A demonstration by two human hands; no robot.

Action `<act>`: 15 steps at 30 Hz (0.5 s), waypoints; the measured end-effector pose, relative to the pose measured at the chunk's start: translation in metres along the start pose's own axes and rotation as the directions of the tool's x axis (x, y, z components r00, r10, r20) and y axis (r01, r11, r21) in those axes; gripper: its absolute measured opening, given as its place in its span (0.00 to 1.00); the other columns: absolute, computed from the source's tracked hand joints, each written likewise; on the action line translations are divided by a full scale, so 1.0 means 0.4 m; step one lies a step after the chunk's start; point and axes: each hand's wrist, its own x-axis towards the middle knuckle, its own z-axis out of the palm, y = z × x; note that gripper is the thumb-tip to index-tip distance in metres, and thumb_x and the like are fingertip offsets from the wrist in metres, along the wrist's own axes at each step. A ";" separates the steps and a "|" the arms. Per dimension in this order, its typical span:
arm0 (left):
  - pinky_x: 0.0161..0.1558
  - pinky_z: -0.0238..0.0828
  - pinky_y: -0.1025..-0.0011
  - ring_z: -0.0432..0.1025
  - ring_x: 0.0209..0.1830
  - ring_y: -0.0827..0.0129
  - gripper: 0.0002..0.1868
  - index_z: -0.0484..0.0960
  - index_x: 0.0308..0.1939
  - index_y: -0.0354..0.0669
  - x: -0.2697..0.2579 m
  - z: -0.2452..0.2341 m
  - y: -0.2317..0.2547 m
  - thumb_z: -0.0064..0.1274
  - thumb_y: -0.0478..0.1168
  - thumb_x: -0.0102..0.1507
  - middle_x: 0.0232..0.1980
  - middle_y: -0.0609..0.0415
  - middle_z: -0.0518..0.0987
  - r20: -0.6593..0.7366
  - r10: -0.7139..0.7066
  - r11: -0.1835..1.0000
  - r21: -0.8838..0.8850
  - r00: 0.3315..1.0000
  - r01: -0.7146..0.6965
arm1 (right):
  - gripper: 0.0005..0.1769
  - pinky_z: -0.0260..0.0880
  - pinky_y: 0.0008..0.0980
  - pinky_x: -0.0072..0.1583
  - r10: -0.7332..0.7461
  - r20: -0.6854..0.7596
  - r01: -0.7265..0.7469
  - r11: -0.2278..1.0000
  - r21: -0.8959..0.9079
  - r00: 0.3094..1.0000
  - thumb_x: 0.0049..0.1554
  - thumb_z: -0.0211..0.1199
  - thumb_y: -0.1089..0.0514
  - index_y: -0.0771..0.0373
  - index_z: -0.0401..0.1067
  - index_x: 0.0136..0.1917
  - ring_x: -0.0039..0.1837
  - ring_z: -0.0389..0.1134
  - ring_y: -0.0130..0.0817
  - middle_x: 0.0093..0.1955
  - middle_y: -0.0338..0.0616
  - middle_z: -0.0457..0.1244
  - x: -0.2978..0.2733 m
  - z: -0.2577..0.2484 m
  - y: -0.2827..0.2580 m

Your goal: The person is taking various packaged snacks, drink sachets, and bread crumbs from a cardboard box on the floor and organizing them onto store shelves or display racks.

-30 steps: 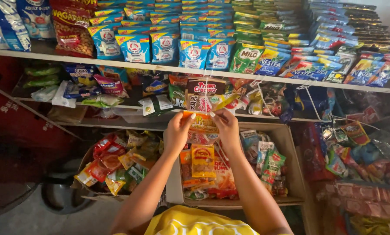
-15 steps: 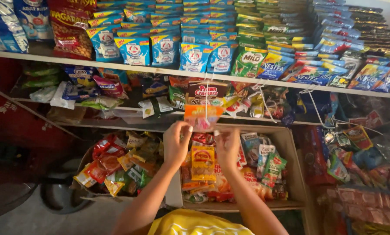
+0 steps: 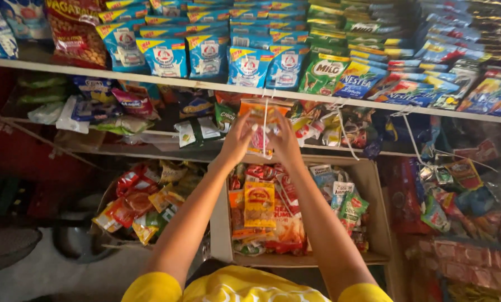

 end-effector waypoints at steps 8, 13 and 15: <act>0.66 0.67 0.61 0.68 0.70 0.56 0.27 0.64 0.75 0.43 -0.047 0.030 -0.082 0.48 0.47 0.74 0.72 0.44 0.70 -0.158 0.237 0.971 0.071 0.958 -0.229 | 0.35 0.76 0.37 0.54 0.023 -0.053 -0.017 0.993 0.114 0.998 0.56 0.56 0.71 0.61 0.58 0.75 0.61 0.69 0.44 0.73 0.51 0.56 -0.012 -0.014 0.097; 0.60 0.73 0.59 0.74 0.61 0.56 0.20 0.71 0.67 0.43 -0.203 0.130 -0.308 0.47 0.48 0.75 0.62 0.47 0.75 -0.314 -0.009 0.999 0.048 0.949 0.025 | 0.19 0.68 0.42 0.59 0.011 -0.025 -0.023 0.852 -0.523 1.000 0.62 0.57 0.67 0.63 0.64 0.66 0.58 0.65 0.41 0.59 0.48 0.61 -0.215 0.123 0.659; 0.57 0.76 0.59 0.75 0.58 0.56 0.19 0.72 0.66 0.43 -0.270 0.186 -0.431 0.47 0.48 0.74 0.59 0.48 0.76 -0.325 -0.127 0.991 0.000 0.937 0.134 | 0.12 0.66 0.44 0.65 -0.011 0.185 0.175 0.372 -0.912 0.983 0.65 0.58 0.64 0.61 0.66 0.62 0.57 0.65 0.43 0.54 0.46 0.62 -0.255 0.057 0.928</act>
